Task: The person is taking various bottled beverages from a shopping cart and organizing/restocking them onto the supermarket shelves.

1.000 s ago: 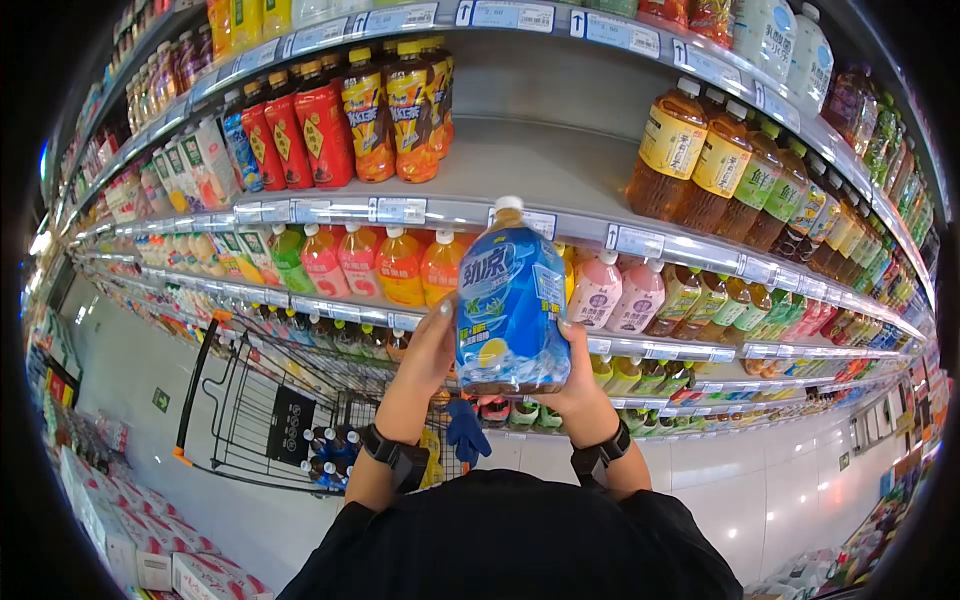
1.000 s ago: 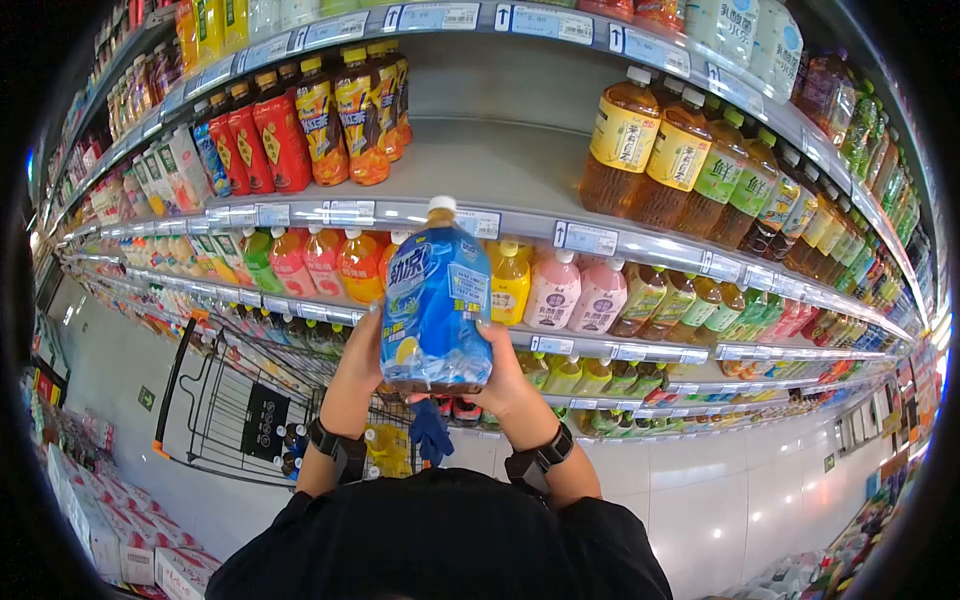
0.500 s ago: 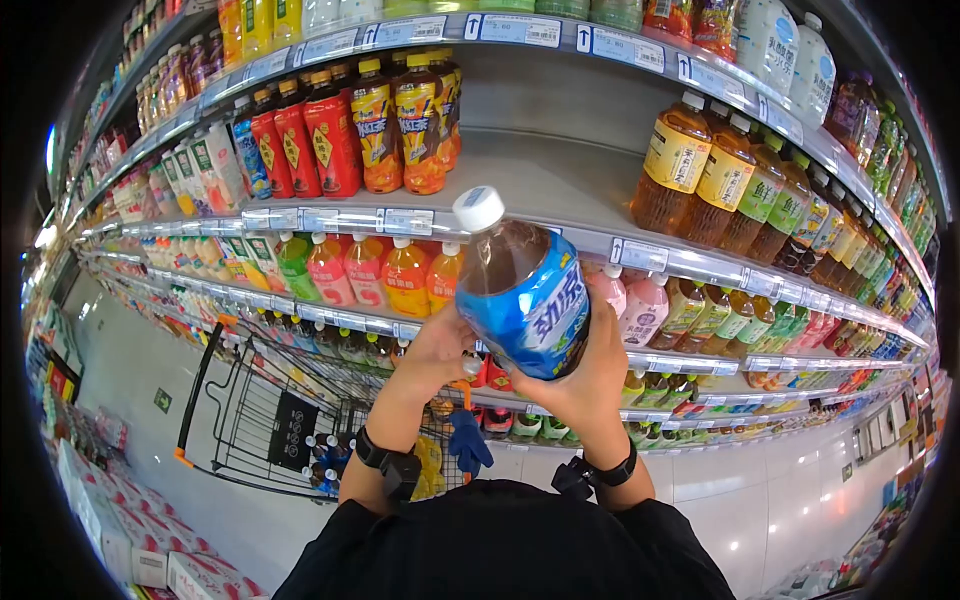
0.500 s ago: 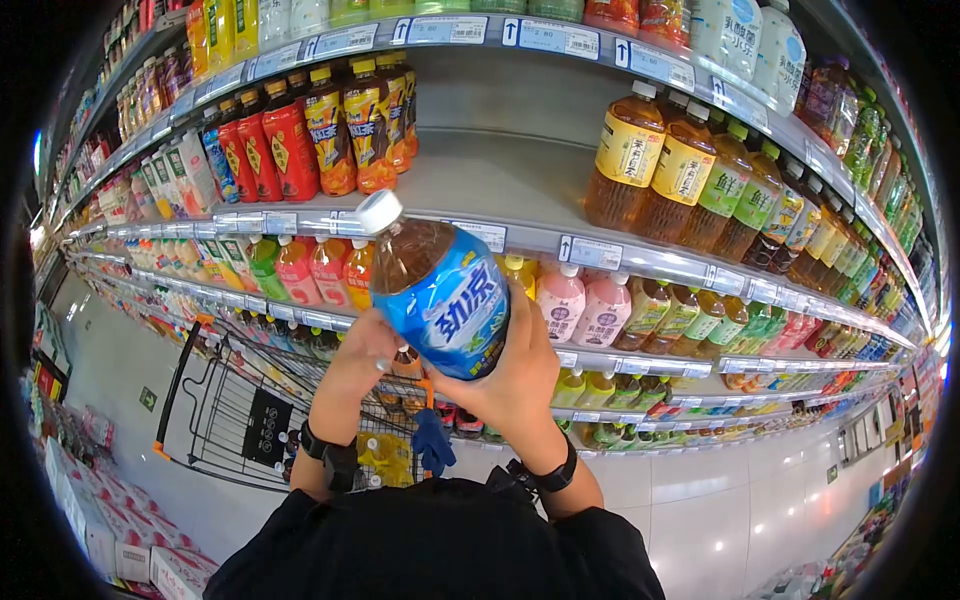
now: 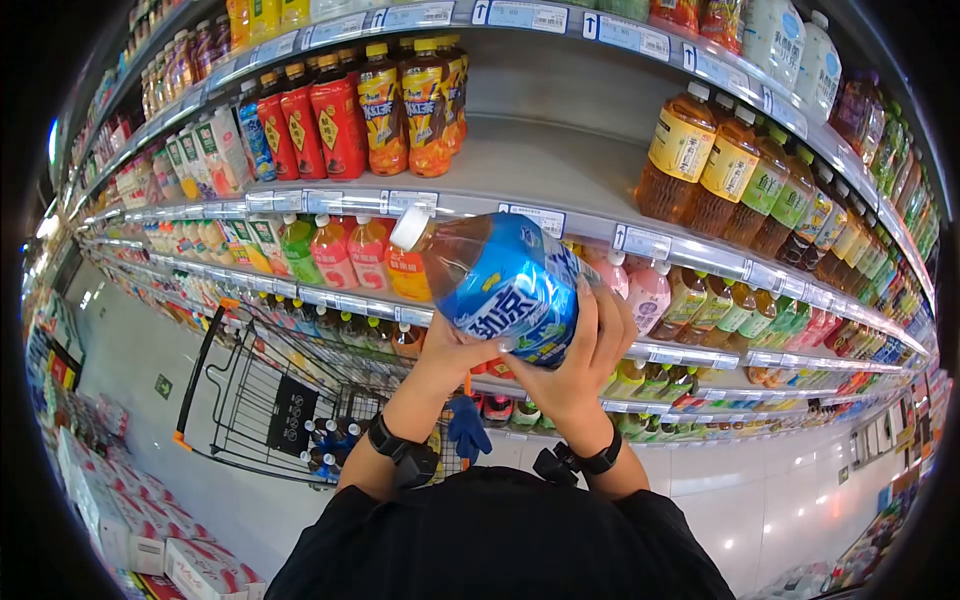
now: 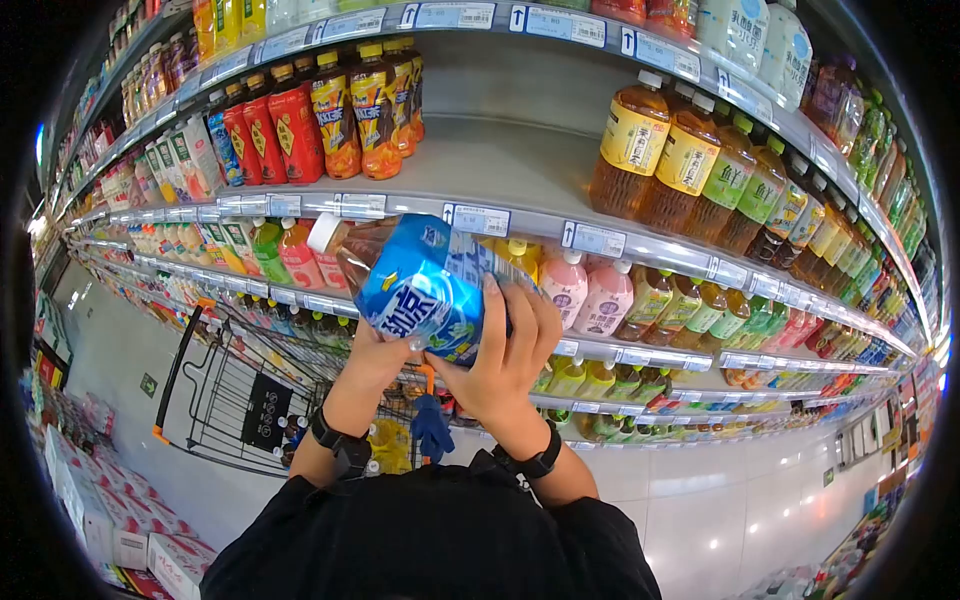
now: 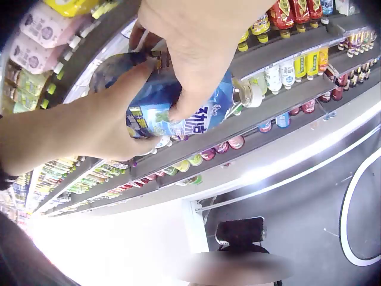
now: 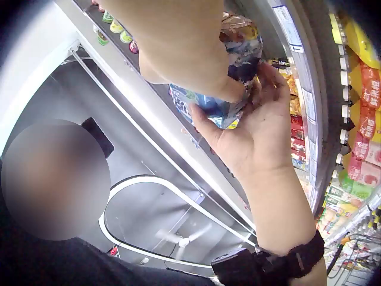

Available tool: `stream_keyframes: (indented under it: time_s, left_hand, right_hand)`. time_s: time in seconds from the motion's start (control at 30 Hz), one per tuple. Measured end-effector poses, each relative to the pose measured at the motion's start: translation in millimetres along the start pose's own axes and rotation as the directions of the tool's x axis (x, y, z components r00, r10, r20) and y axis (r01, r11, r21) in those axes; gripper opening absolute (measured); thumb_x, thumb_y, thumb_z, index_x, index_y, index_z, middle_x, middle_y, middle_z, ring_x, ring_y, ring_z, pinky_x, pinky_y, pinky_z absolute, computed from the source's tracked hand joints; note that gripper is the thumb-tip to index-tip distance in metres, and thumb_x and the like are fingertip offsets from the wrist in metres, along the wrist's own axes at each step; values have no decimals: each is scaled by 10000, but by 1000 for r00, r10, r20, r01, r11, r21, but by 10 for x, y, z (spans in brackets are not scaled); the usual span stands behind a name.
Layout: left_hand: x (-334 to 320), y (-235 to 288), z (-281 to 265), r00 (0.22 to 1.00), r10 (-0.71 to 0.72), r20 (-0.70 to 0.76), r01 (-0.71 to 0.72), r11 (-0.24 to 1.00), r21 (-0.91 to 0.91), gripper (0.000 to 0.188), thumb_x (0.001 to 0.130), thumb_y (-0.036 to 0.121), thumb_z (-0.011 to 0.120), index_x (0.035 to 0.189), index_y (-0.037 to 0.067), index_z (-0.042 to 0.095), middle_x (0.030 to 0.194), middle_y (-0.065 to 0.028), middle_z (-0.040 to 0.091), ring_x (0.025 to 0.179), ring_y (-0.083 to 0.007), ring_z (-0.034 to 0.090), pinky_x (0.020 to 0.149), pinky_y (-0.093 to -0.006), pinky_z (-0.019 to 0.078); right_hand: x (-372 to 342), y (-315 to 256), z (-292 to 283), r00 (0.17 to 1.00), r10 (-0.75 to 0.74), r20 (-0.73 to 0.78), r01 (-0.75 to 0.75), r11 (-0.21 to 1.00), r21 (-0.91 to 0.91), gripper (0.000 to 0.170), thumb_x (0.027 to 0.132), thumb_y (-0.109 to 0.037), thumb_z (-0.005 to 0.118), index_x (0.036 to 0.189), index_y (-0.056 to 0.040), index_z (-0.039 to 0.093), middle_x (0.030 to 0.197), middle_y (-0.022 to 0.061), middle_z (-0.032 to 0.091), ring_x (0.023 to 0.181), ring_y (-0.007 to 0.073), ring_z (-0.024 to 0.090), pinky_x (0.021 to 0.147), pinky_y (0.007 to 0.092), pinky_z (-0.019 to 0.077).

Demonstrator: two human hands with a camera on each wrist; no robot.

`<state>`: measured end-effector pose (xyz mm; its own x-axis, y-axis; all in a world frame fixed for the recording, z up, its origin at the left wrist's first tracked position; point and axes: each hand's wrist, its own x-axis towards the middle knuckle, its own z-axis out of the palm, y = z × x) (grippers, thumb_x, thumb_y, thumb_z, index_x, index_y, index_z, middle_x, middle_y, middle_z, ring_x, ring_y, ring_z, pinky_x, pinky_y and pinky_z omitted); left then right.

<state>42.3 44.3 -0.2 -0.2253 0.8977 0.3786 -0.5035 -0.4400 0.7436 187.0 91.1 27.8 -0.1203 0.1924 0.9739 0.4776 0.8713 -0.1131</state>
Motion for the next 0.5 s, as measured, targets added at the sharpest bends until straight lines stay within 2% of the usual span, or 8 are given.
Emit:
stream_keyframes:
  time_s: [0.07,0.1,0.2,0.23,0.37,0.43,0.47,0.5]
  left_hand:
    - [-10,8,-55,999,23,49,-24,1000,9,827,613,15,788,1301,9,331,1177,-108,531,1085,-212,530,924,-363,447]
    - [-33,-27,-103,1000,17,-15,-15,994,108,930,563,96,847,1314,-2,307,1214,-117,496,1116,-225,500,947,-372,427]
    - [-158,-94,-260,996,-42,-85,57,981,184,938,557,110,851,1313,-5,307,1218,-120,491,1118,-227,498,949,-371,424]
    - [-216,-124,-300,993,-74,-91,89,980,178,941,555,115,852,1312,-6,307,1220,-121,490,1119,-228,497,950,-371,423]
    - [-367,-167,-376,983,-169,-77,178,976,128,952,547,134,858,1311,-10,306,1226,-124,483,1123,-231,494,952,-370,420]
    - [-375,-193,-400,981,-178,-70,186,974,129,958,543,143,860,1310,-12,306,1229,-126,480,1124,-233,492,953,-370,418]
    - [-386,-188,-401,982,-179,-68,186,973,133,961,542,148,862,1309,-13,306,1230,-127,479,1125,-233,491,954,-370,417]
    - [-388,-193,-403,982,-178,-64,186,973,138,964,540,153,863,1309,-14,306,1232,-127,477,1126,-234,491,954,-370,417]
  right_hand:
    - [-10,27,-11,993,-106,-52,104,994,-32,771,611,-380,769,1206,1,461,1118,162,479,1045,352,439,884,513,344]
    - [-33,35,-40,990,-131,-46,129,991,-43,594,759,-409,661,1190,-41,481,1129,147,485,1070,329,441,890,525,334]
    - [-96,112,-111,948,-319,3,316,939,-133,670,714,-451,697,1182,-46,440,1159,165,430,1111,359,403,910,541,343]
    - [-104,107,-114,940,-342,-18,334,927,-173,574,795,-499,599,1142,-64,457,1147,148,438,1108,340,413,896,539,360]
    - [-164,131,-88,913,-397,-96,369,903,-221,513,834,-480,551,1147,-89,441,1142,124,450,1089,325,436,880,531,375]
    - [-188,107,-74,921,-355,-161,327,928,-178,343,828,-292,591,1120,-168,461,1118,79,480,1075,287,457,889,504,370]
    - [-206,99,-72,924,-332,-192,305,940,-153,315,825,-199,612,1106,-208,471,1106,56,495,1068,268,467,893,490,368]
    - [-234,113,-65,922,-330,-201,302,940,-157,311,826,-190,603,1102,-226,465,1104,47,496,1068,262,465,901,490,368]
